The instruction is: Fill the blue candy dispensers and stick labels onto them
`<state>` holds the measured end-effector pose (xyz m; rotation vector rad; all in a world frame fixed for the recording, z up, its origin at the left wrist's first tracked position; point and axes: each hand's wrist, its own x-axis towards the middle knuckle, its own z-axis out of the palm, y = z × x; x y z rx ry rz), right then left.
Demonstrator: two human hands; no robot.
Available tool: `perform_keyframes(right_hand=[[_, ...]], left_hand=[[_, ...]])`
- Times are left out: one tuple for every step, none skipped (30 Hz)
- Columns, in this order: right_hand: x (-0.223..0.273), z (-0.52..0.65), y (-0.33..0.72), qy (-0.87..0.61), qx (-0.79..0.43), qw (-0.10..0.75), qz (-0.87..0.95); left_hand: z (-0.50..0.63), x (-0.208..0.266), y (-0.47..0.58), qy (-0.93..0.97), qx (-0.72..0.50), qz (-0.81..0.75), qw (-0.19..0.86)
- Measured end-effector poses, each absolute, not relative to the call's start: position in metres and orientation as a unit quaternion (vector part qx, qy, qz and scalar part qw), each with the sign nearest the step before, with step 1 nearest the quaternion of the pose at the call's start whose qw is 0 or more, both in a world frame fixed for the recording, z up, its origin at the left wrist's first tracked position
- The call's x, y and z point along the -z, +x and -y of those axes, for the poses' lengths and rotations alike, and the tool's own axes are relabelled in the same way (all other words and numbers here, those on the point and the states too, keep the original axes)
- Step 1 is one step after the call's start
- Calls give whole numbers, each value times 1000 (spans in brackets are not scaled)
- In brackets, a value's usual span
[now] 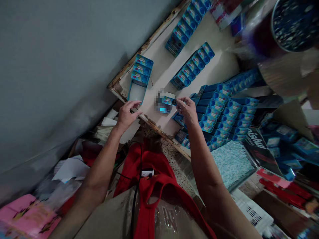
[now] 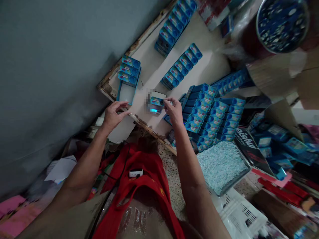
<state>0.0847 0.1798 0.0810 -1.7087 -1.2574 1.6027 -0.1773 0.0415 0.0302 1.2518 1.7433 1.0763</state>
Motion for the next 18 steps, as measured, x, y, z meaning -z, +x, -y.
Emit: perform_keyframes(right_hand=[[-80, -180, 84, -632, -565, 225, 480], [-79, -180, 83, -638, -544, 213, 501], [-78, -181, 83, -640, -524, 202, 524], [-78, -181, 82, -639, -506, 194, 546], [-77, -182, 82, -635, -488, 188, 568], [-77, -182, 82, -631, -472, 183, 588], [-77, -183, 82, -628, -457, 178, 604], [-77, -183, 83, -626, -444, 172, 618], [-78, -184, 83, -623, -433, 166, 630], [-78, -184, 82, -621, -422, 162, 641], [-79, -184, 82, -619, -412, 156, 650], [-80, -184, 82, -618, -404, 150, 658], [-81, -184, 81, -617, -397, 144, 664], [-82, -184, 80, -617, -391, 139, 668], [-83, -184, 80, -619, -388, 135, 669], [-84, -184, 79, -622, -386, 135, 668], [-84, -184, 78, -624, -387, 138, 664], [-85, -184, 78, -626, -393, 148, 657]], left_hand=[[-41, -29, -178, 487, -418, -677, 361], [-40, -28, -179, 488, -417, -678, 359], [-40, -27, -180, 490, -416, -678, 356], [-39, -26, -180, 493, -415, -679, 353], [-38, -25, -181, 496, -413, -680, 349], [-37, -24, -182, 499, -411, -680, 345], [-37, -23, -183, 501, -410, -681, 341], [-36, -22, -184, 504, -408, -682, 338], [-36, -22, -184, 505, -407, -683, 336], [-36, -21, -185, 506, -406, -684, 335], [-36, -21, -185, 505, -405, -685, 335], [-36, -21, -185, 504, -403, -685, 337], [-37, -21, -185, 503, -402, -686, 339], [-37, -21, -185, 501, -401, -687, 342], [-38, -21, -185, 499, -400, -687, 344], [-39, -21, -185, 498, -400, -687, 348], [-40, -22, -184, 497, -399, -686, 350], [-41, -22, -184, 497, -399, -685, 353]])
